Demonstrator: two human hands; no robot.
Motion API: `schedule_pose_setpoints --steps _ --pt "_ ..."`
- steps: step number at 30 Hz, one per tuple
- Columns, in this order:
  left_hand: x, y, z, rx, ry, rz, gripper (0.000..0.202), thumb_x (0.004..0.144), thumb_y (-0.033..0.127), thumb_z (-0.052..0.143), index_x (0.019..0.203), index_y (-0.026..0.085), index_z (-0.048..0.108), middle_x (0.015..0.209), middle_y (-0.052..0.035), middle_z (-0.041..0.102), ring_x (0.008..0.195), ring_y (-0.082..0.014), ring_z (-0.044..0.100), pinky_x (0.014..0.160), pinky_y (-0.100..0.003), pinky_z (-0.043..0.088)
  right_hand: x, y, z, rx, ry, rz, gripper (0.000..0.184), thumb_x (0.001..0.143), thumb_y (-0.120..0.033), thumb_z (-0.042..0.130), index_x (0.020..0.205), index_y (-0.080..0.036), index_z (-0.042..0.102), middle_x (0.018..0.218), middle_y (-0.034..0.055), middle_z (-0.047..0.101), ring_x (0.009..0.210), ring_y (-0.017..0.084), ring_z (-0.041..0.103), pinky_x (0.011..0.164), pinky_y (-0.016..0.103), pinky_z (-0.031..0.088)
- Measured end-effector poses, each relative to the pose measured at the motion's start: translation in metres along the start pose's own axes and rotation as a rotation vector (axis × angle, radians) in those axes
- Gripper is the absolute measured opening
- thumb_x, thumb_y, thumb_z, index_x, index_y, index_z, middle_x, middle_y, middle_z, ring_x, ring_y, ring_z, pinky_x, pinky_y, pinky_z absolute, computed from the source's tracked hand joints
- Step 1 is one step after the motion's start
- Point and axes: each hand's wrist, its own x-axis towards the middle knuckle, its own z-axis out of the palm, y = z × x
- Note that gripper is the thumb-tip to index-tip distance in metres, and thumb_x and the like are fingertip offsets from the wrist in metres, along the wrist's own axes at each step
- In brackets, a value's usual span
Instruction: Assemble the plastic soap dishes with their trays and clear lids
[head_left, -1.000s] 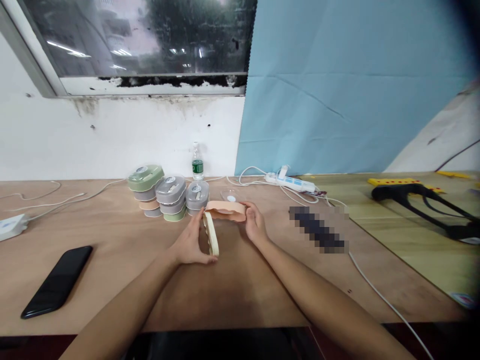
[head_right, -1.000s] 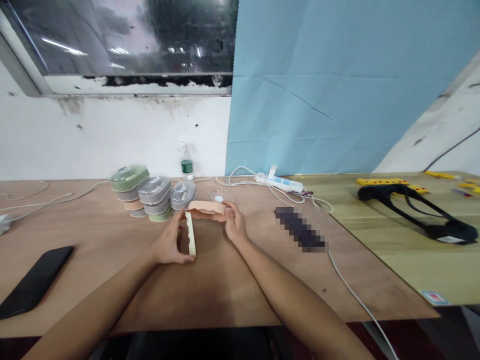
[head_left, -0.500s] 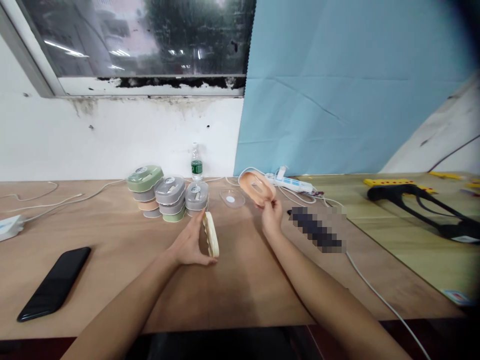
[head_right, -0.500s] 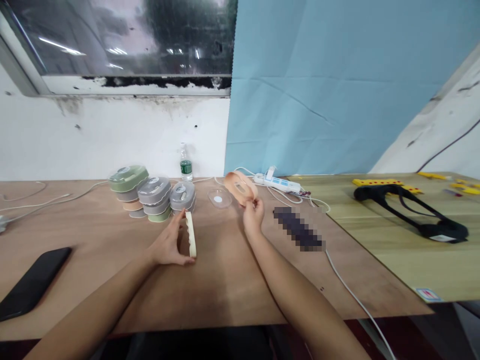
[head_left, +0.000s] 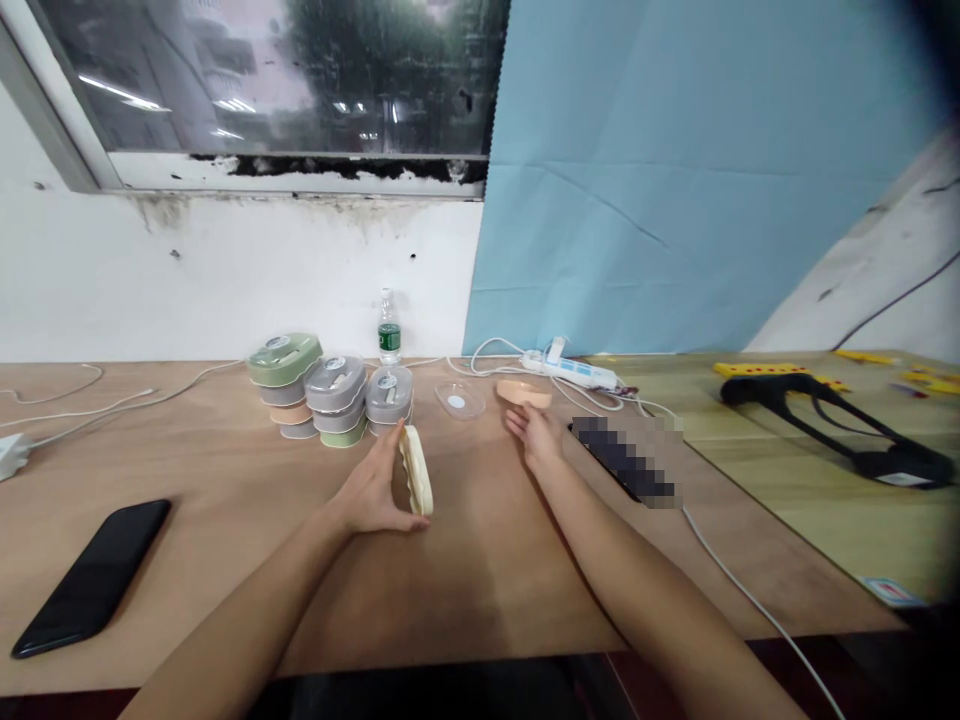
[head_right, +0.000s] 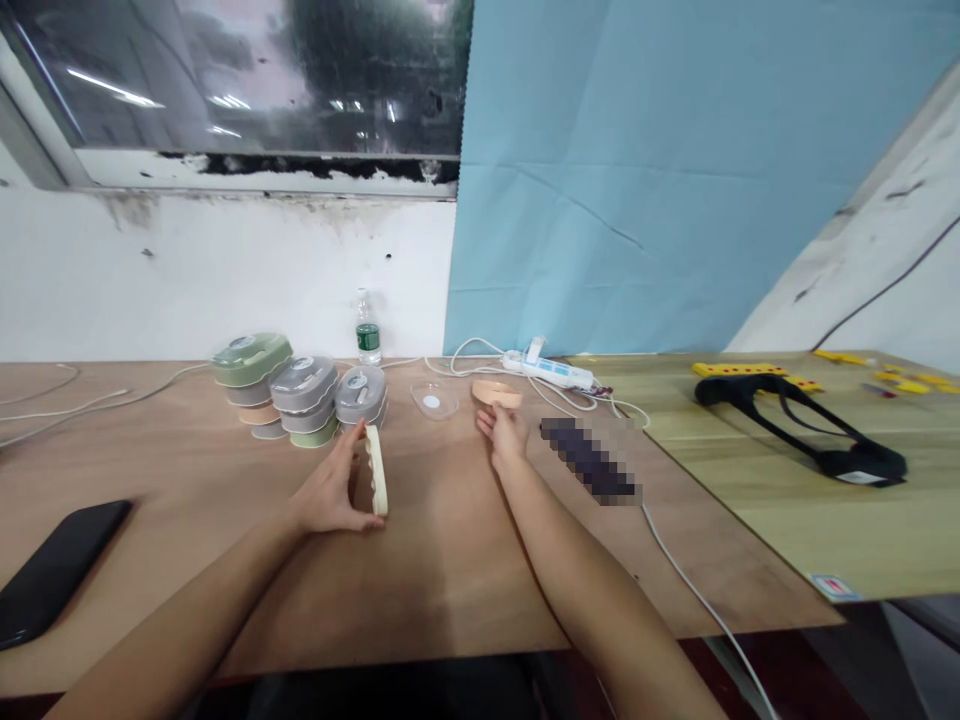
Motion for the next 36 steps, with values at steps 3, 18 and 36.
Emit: schedule_pose_setpoints --steps 3,18,36 --pt "0.000 0.000 0.000 -0.001 -0.008 -0.012 0.139 0.051 0.058 0.080 0.150 0.019 -0.009 0.152 -0.0191 0.017 0.138 -0.0402 0.025 0.112 -0.055 0.025 0.002 -0.004 -0.003 -0.082 -0.063 0.090 0.016 0.090 -0.033 0.050 0.088 -0.017 0.056 0.078 0.0042 0.069 0.062 0.015 0.069 0.057 0.027 0.057" --pt "0.000 -0.002 0.000 -0.016 0.012 -0.017 0.138 0.051 0.055 0.081 0.149 0.024 -0.011 0.153 -0.0168 0.017 0.138 -0.0392 0.025 0.112 -0.057 0.025 0.008 -0.005 -0.010 -0.254 -0.144 0.062 0.018 0.087 -0.034 0.053 0.086 -0.016 0.056 0.061 -0.0002 0.066 0.043 0.013 0.062 0.041 0.022 0.050" --pt "0.000 -0.004 0.001 -0.014 0.016 -0.013 0.140 0.049 0.054 0.082 0.150 0.023 -0.010 0.152 -0.0170 0.020 0.137 -0.0404 0.027 0.111 -0.057 0.027 0.000 -0.005 -0.011 -0.510 -0.126 -0.220 0.034 0.080 -0.046 0.057 0.059 -0.020 0.050 0.047 -0.0021 0.053 0.041 0.013 0.050 0.042 0.024 0.040"
